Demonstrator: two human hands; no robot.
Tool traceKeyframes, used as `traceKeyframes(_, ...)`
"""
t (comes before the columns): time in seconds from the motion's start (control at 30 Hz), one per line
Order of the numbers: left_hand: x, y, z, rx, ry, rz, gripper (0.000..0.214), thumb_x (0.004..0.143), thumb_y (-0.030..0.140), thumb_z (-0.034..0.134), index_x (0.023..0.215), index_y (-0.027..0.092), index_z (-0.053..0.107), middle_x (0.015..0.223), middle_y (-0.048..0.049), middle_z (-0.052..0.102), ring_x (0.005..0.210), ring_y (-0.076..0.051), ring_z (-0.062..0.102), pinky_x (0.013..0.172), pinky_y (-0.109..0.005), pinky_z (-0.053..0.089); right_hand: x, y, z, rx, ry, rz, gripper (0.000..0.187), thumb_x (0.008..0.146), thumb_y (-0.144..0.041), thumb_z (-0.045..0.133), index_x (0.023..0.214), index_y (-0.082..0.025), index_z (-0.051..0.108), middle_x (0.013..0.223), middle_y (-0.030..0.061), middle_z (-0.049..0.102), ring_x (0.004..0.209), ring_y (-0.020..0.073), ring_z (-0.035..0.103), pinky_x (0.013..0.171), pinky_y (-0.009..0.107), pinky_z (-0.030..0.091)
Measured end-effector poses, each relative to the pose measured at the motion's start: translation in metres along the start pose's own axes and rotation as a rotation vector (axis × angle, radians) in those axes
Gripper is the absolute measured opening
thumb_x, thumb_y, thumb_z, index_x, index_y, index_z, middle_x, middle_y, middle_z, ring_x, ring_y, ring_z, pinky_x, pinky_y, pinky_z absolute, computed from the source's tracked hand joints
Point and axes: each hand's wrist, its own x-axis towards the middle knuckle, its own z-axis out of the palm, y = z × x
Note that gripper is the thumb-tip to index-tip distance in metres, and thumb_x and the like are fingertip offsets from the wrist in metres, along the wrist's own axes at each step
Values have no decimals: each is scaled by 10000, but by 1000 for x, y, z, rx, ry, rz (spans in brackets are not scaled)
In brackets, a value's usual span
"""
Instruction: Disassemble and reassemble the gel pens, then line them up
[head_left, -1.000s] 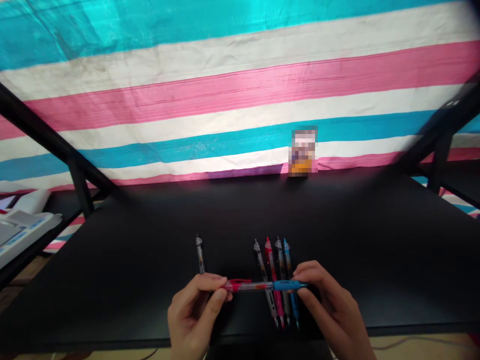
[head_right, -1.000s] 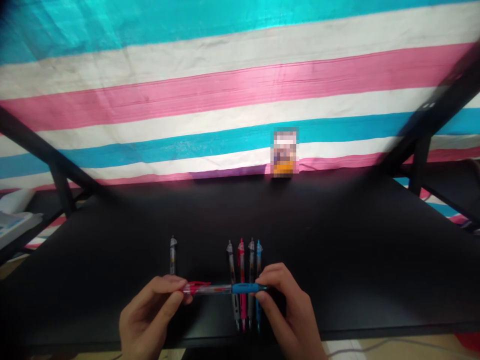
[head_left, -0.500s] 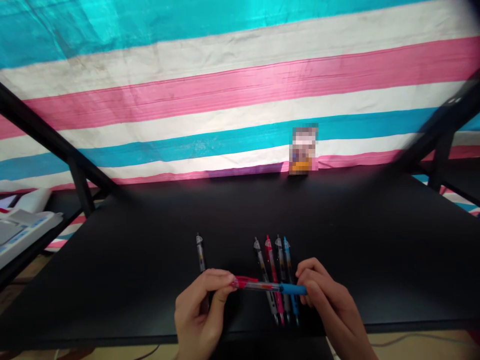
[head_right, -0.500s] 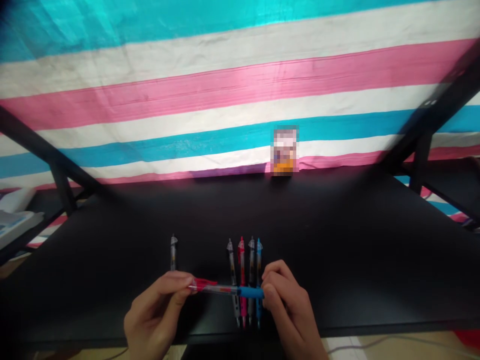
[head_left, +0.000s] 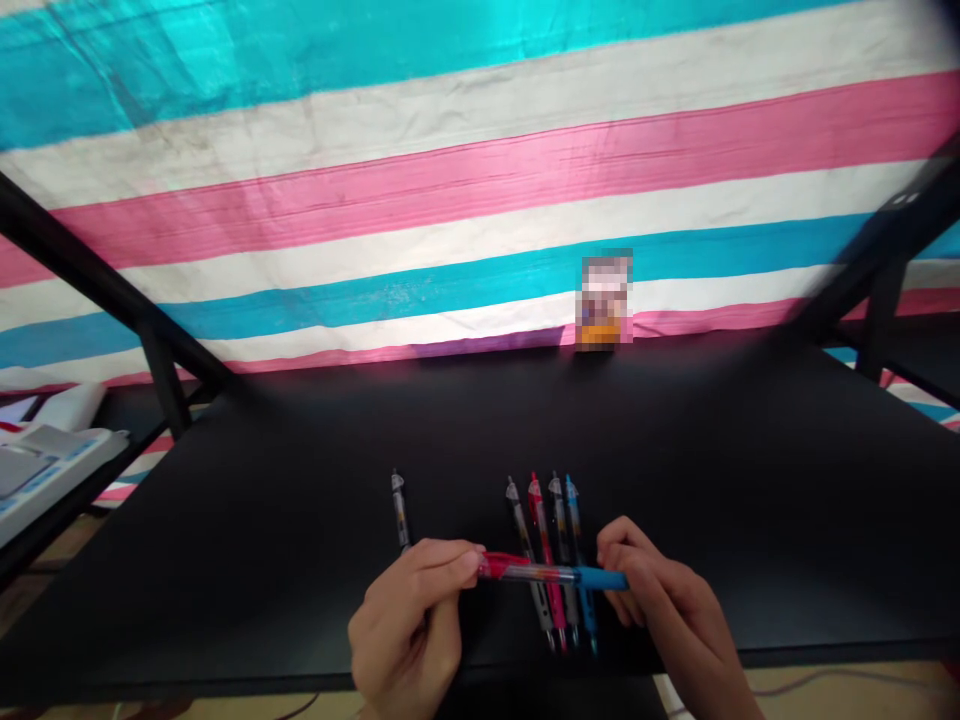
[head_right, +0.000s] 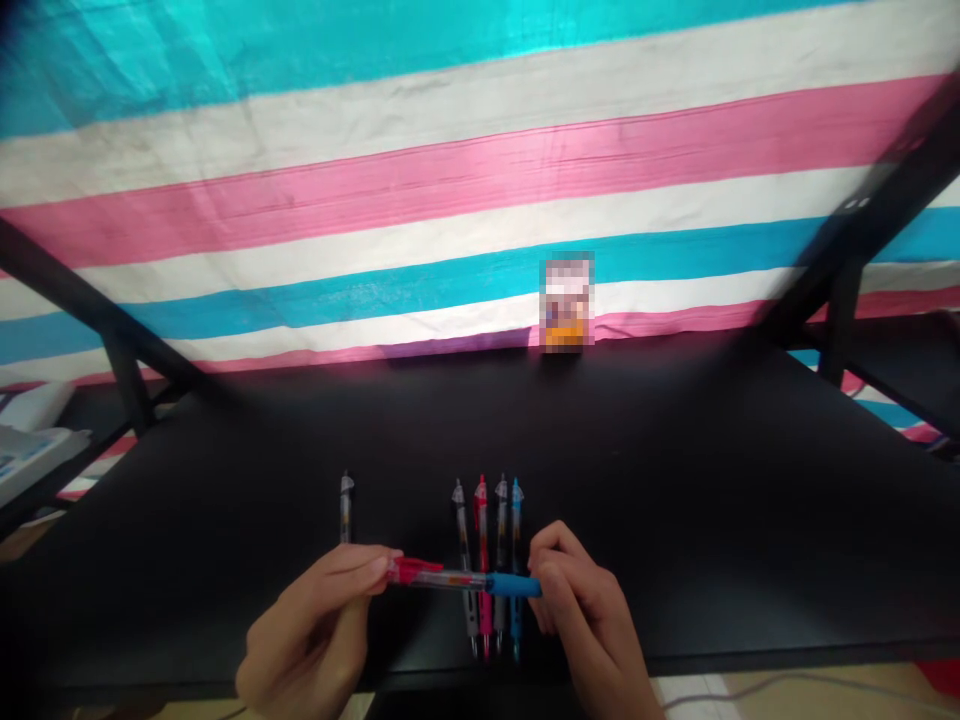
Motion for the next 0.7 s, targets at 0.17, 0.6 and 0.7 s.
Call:
traceKeyframes(0.17, -13, 12, 17, -176, 257, -520, 259, 961, 114, 691, 1161, 259, 768, 968, -5, 810, 817, -129, 781, 760, -184, 645, 2, -1, -3, -154, -84, -117, 441, 1123, -435, 434, 765, -228, 587, 730, 39, 525, 857, 253, 497, 724, 345, 424)
traceKeyframes(0.6, 10, 24, 36, -491, 309, -641, 417, 929, 201, 782, 1309, 329, 666, 950, 16, 745, 862, -141, 761, 858, -320, 690, 10, -4, 0, -241, -85, -222, 318, 1002, -577, 649, 928, -278, 726, 789, 29, 696, 869, 249, 558, 771, 337, 498)
traceKeyframes(0.7, 28, 6, 15, -488, 284, -666, 514, 899, 183, 807, 1354, 345, 631, 946, 25, 752, 809, -130, 744, 724, -264, 695, 8, 1, -6, -237, -69, -220, 123, 996, -427, 728, 1036, -312, 739, 808, 23, 697, 940, 258, 583, 792, 324, 528)
